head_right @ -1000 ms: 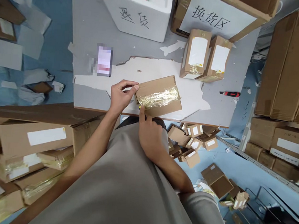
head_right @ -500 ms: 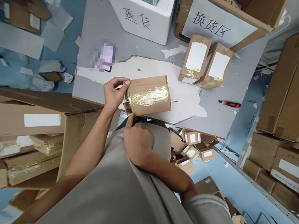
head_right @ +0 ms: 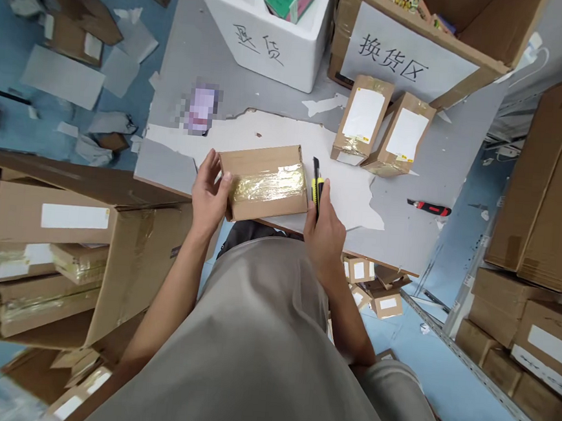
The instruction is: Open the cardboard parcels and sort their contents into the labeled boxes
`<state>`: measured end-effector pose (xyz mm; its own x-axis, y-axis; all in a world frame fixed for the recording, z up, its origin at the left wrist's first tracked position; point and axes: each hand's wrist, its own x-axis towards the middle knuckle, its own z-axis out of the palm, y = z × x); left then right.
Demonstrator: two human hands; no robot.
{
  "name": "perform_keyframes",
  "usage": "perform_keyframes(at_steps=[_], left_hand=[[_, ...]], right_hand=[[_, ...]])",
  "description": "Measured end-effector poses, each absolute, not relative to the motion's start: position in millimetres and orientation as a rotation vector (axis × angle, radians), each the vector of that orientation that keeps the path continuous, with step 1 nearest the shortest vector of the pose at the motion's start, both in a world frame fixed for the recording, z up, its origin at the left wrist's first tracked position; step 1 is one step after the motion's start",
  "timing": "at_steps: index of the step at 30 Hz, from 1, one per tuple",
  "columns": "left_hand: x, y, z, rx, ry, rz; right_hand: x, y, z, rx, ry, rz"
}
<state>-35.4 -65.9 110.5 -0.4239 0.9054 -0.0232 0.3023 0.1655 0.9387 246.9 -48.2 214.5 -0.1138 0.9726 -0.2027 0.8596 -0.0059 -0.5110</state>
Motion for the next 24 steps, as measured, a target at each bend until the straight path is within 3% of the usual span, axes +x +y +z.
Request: perform_keyframes(at_steps=[6, 14, 24], left_hand=[[-10.0, -62.7, 118.3, 1.320, 1.925, 1.209], [-8.5, -56.1, 116.9, 1.287, 1.945, 1.157], [-7.3, -55.0, 120.1, 1.301, 1.962, 1.161]], right_hand=[[262.6, -44.8, 177.3, -1.807, -1.921, 0.983], [248.3, -44.2, 202.2, -1.818, -2.152, 0.902], [218.3, -36.1, 242.6, -2.151, -2.414, 0.939]])
